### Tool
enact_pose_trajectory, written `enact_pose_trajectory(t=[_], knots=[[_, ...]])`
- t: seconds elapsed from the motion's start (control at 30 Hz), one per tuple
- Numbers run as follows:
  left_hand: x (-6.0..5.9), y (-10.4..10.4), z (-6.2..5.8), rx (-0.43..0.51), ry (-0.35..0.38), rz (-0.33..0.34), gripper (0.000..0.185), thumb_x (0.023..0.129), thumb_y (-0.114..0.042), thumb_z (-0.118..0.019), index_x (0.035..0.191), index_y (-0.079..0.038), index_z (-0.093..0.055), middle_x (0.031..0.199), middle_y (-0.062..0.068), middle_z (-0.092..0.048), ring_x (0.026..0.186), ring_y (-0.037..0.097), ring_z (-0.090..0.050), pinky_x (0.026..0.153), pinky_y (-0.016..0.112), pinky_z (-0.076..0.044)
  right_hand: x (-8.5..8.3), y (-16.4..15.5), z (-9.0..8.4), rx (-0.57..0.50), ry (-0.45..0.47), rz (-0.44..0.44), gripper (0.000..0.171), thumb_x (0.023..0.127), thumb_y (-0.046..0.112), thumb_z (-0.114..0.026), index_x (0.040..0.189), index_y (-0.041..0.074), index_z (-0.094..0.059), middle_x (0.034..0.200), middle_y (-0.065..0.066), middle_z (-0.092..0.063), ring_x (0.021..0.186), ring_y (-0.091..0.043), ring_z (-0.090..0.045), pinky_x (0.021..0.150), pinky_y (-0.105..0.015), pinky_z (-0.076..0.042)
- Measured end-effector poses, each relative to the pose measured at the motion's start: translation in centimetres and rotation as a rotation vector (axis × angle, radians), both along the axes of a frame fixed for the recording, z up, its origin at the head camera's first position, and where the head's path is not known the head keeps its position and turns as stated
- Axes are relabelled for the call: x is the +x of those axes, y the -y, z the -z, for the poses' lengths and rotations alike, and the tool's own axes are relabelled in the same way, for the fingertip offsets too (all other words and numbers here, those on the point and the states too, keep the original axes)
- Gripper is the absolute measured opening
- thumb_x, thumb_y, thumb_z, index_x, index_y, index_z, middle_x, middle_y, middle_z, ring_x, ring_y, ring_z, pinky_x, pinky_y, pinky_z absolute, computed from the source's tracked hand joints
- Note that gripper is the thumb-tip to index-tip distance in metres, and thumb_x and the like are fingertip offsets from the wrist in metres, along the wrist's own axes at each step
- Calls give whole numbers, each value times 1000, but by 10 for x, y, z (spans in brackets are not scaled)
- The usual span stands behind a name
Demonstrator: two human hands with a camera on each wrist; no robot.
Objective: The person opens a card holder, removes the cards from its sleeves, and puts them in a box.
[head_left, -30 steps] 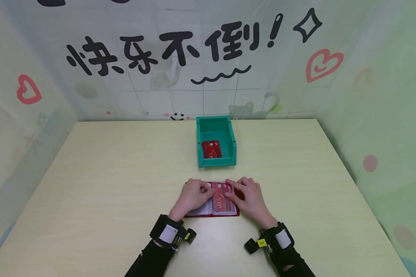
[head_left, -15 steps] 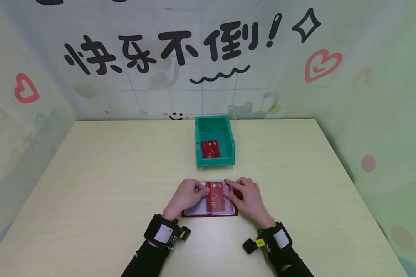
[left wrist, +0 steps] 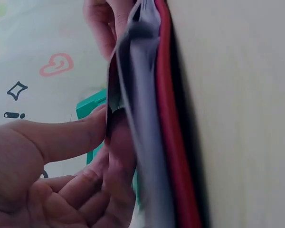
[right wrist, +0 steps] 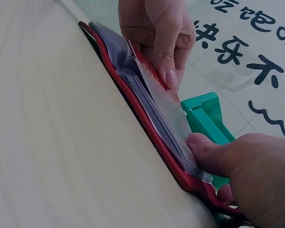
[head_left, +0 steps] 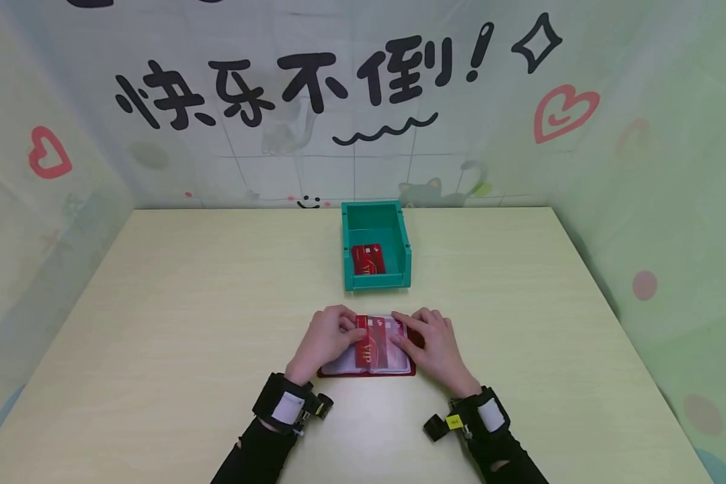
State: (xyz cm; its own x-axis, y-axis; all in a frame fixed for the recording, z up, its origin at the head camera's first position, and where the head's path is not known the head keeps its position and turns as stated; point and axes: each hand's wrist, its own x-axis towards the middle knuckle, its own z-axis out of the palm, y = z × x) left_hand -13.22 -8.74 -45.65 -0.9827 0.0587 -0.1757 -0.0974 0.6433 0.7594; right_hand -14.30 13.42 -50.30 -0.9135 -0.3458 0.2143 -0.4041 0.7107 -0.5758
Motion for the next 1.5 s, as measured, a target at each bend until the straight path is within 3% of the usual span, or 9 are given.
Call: enact_pose_trajectory(t=[0.2, 0.37, 0.5, 0.63, 0.9, 1.0, 1.13, 1.27, 1.5], knots=[[-4, 6, -6, 29, 52, 13, 42, 92, -11, -72, 131, -2, -58, 96, 12, -69, 83, 21, -64, 77, 36, -59, 0, -1, 2, -16, -3, 4, 49, 87, 29, -78, 133, 16, -67, 97, -6, -61, 96, -18, -49, 85, -39, -36], [-8, 15, -15, 16, 86, 23, 33, 94, -8, -68, 126, -3, -62, 103, 15, -65, 86, 23, -62, 70, 32, -58, -1, -1, 4, -16, -13, 2, 49, 87, 30, -78, 132, 16, -67, 96, -5, -61, 95, -18, -49, 85, -38, -36], [-12, 22, -25, -19, 84, 25, 33, 95, -5, -66, 127, -3, -60, 110, 18, -63, 93, 26, -63, 78, 37, -60, -1, -1, 5, -13, -19, -2, 48, 87, 31, -78, 132, 17, -68, 96, -5, -60, 94, -18, -48, 84, -37, -34], [-20, 24, -36, -10, 31, 35, 40, 96, -6, -64, 135, -4, -55, 116, 19, -61, 96, 27, -62, 79, 37, -60, -1, -1, 5, -5, -20, -3, 47, 88, 32, -77, 131, 17, -68, 95, -4, -59, 93, -17, -47, 83, -36, -33], [-53, 12, -54, 51, -223, 75, 48, 96, -4, -64, 143, -6, -51, 125, 19, -61, 85, 25, -64, 73, 31, -58, -1, 0, 3, -6, -20, -5, 48, 87, 33, -77, 131, 17, -68, 93, -4, -58, 92, -17, -45, 82, -36, -31], [-71, 4, -59, 13, -287, 90, 49, 97, -5, -64, 143, -6, -50, 130, 18, -61, 86, 26, -62, 75, 33, -58, -1, 0, 3, -7, -31, -4, 47, 87, 33, -77, 131, 18, -69, 92, -3, -57, 91, -16, -45, 82, -35, -30], [-94, -7, -65, -89, -322, 133, 48, 97, -6, -63, 143, -4, -50, 137, 18, -60, 105, 30, -62, 92, 42, -58, -1, -1, 3, -10, -39, -3, 45, 88, 33, -77, 129, 17, -69, 91, -3, -57, 90, -17, -45, 81, -35, -29], [-112, -18, -64, -226, -316, 152, 45, 98, -6, -62, 142, -2, -50, 137, 19, -60, 119, 32, -59, 103, 45, -53, -1, -1, 3, -12, -37, -7, 45, 88, 33, -77, 129, 17, -69, 92, -3, -57, 90, -18, -45, 81, -34, -29], [-127, -32, -57, -362, -256, 153, 37, 94, -1, -64, 130, 3, -56, 124, 21, -62, 111, 32, -59, 99, 43, -55, -1, -1, 6, -13, -58, -9, 44, 87, 31, -78, 128, 16, -70, 90, -3, -57, 89, -16, -44, 81, -35, -29]])
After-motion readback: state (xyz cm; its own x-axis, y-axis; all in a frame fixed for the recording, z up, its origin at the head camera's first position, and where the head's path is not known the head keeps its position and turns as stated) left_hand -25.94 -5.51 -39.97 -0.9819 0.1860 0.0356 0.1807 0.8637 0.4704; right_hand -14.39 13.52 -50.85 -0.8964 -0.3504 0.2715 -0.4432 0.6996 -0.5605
